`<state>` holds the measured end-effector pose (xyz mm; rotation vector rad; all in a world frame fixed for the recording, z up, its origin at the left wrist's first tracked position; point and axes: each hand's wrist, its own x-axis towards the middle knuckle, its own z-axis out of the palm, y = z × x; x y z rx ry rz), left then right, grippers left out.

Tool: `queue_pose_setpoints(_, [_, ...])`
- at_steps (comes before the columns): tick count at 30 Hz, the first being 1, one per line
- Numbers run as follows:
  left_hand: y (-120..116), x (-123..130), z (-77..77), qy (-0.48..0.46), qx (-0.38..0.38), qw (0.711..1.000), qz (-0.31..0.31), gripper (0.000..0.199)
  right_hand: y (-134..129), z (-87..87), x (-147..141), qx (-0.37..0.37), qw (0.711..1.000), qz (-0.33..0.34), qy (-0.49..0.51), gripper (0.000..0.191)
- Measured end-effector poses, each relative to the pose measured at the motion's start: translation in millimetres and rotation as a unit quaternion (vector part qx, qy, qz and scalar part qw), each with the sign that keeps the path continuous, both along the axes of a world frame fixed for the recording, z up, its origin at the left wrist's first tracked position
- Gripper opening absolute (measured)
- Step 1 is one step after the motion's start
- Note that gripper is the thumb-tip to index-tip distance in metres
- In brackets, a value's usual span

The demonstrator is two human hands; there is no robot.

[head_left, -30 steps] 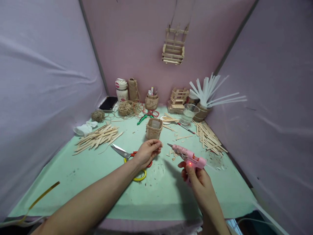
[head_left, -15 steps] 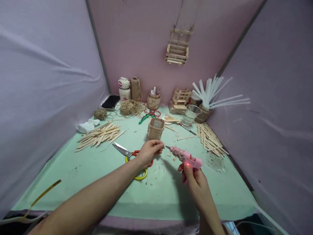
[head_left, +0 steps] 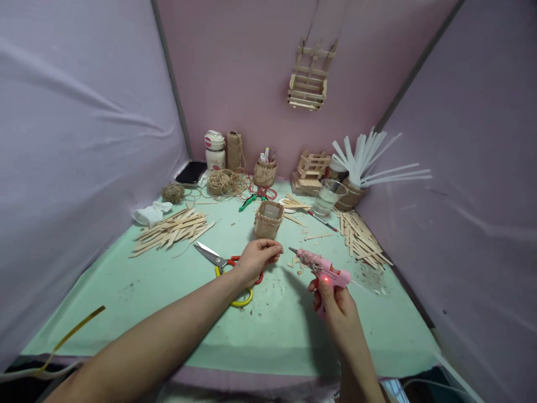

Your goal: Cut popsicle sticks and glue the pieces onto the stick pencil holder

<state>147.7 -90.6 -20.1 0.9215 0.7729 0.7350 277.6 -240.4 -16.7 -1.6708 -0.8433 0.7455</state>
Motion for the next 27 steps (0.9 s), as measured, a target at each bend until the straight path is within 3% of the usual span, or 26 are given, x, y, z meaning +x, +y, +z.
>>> queue_pose_setpoints(8, [-1.9,-0.5,5.8,0.019,-0.006,1.000,-0.004,0.027,4.3,4.6,-5.2,-0.003,0.999,-0.017,0.042,0.052])
queue_pose_setpoints(14, [-7.7,0.8,7.1,0.012,-0.006,0.999,-0.039,0.029,19.2,4.1,-11.4,-0.006,0.995,-0.090,0.038,0.032])
queue_pose_setpoints(20, [-20.1,5.1,6.0,0.026,0.020,0.998,-0.062,0.030,34.5,6.7,-19.3,0.024,0.992,-0.096,0.072,0.029])
queue_pose_setpoints(27, [-23.5,4.9,6.4,0.025,0.063,0.995,-0.075,0.027,36.6,5.5,-21.8,0.005,0.988,-0.075,0.134,0.031])
